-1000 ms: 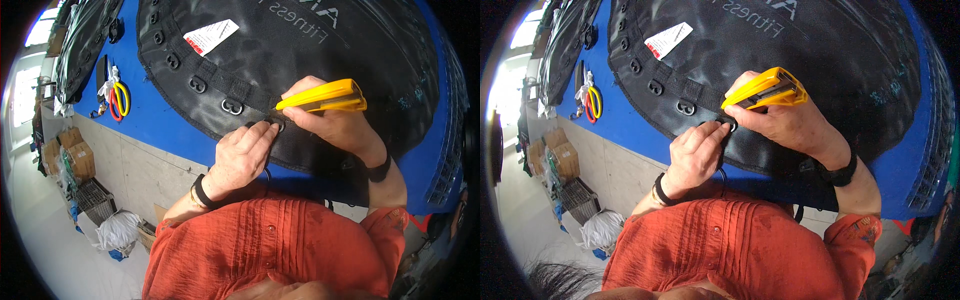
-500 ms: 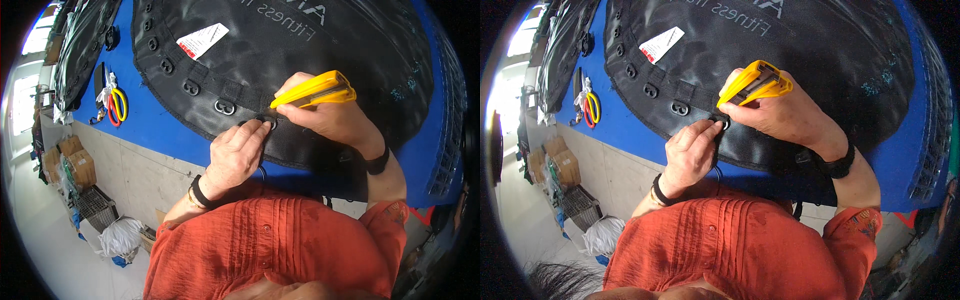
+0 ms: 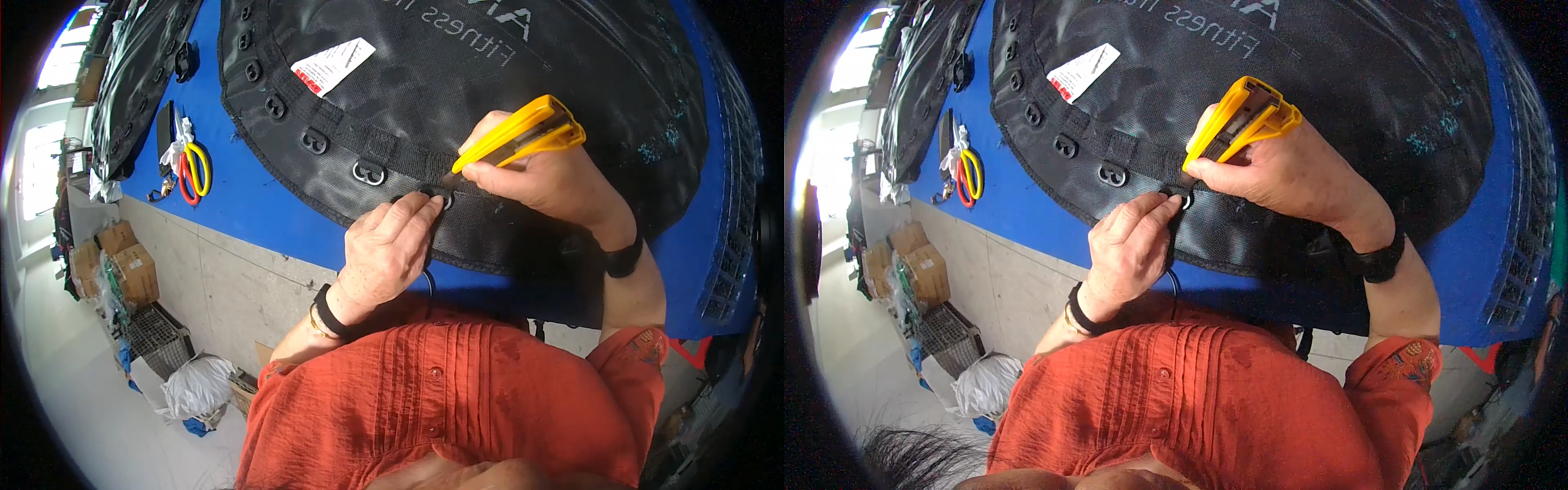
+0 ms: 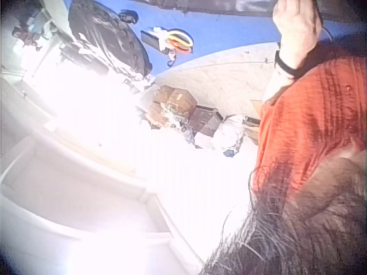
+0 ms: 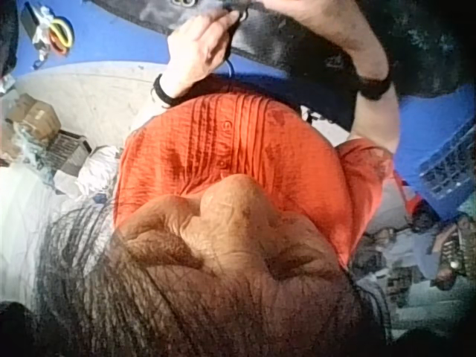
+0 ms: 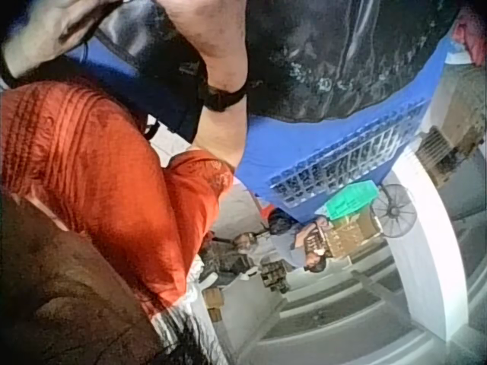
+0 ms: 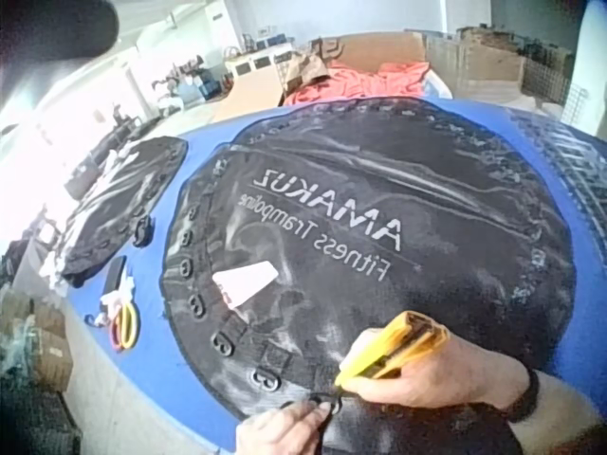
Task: Trimming the edge of a fitness trampoline mat using a yellow utility knife.
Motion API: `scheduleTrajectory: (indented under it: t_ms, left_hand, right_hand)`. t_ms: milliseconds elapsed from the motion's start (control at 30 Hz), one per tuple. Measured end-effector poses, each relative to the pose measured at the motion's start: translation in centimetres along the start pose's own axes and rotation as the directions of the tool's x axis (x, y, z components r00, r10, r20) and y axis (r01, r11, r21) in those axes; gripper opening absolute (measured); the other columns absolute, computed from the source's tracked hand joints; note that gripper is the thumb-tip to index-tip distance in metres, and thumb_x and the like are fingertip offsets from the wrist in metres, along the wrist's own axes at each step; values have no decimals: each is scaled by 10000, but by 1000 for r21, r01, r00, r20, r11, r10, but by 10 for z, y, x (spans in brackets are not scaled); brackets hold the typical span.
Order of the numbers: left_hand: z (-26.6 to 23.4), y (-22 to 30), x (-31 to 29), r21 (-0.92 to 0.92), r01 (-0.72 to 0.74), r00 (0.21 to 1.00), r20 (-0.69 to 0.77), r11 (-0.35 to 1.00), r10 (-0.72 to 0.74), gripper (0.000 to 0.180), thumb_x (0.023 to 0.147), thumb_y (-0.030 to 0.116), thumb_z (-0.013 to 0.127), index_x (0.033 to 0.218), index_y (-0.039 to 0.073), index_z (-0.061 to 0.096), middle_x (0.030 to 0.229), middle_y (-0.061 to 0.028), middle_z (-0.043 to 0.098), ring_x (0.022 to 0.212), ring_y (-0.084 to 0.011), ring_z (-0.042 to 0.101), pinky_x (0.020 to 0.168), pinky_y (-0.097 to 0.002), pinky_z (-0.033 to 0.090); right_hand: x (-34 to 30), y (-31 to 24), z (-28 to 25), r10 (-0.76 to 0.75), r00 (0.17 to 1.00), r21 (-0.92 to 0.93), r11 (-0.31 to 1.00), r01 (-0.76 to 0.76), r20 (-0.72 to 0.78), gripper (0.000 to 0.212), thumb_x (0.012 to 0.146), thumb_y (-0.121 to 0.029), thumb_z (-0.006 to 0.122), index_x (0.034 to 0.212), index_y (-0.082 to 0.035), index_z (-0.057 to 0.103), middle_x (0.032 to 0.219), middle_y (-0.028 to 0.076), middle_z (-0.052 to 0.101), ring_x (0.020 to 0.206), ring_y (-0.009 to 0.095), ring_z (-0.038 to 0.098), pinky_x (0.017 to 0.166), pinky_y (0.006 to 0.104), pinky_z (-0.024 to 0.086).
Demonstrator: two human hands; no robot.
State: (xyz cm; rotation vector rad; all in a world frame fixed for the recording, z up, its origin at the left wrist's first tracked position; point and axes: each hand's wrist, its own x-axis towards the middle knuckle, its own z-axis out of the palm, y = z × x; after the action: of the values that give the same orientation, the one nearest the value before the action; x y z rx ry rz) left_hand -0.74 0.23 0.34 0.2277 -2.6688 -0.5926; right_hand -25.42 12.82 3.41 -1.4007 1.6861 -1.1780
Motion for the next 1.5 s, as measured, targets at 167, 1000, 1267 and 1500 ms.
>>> scheduleTrajectory:
  t_ms: [167,1000,1267,1500]
  left_hand:
    - [-1,0,-1,-2,1,1000,6,1000,-1,468,781,-90,769,1233,29,802,1175,-116,763,934,-280,778,812,-389,654]
    - [-1,1,1,12,-5,1000,-5,1000,5,486,771,-89,765,1237,43,801,1163,-105,760,948,-281,772,807,-388,643]
    - [0,1,1,16,6,1000,0,1000,-6,482,769,-87,773,1228,55,798,1161,-101,757,946,-278,774,807,-386,643]
    - [0,0,0,11,11,1000,5,1000,-11,474,782,-78,777,1235,61,794,1175,-94,749,947,-274,775,814,-386,644]
  right_hand:
    - [0,-13,-2,297,941,318,887,-335,161,160,1043,-94,785,1185,-54,723,943,12,755,829,63,716,754,250,587]
    - [0,-6,-4,10,998,69,998,-14,60,90,990,-90,796,1049,-36,757,962,31,768,898,115,732,811,289,570]
    - [2,-12,-9,80,993,63,994,-86,88,114,981,-90,805,1057,-23,755,928,45,780,873,116,747,799,291,586]
    - [1,-10,-9,118,987,127,983,-132,114,178,1011,-205,801,1041,-71,688,889,41,706,827,163,692,795,325,551]
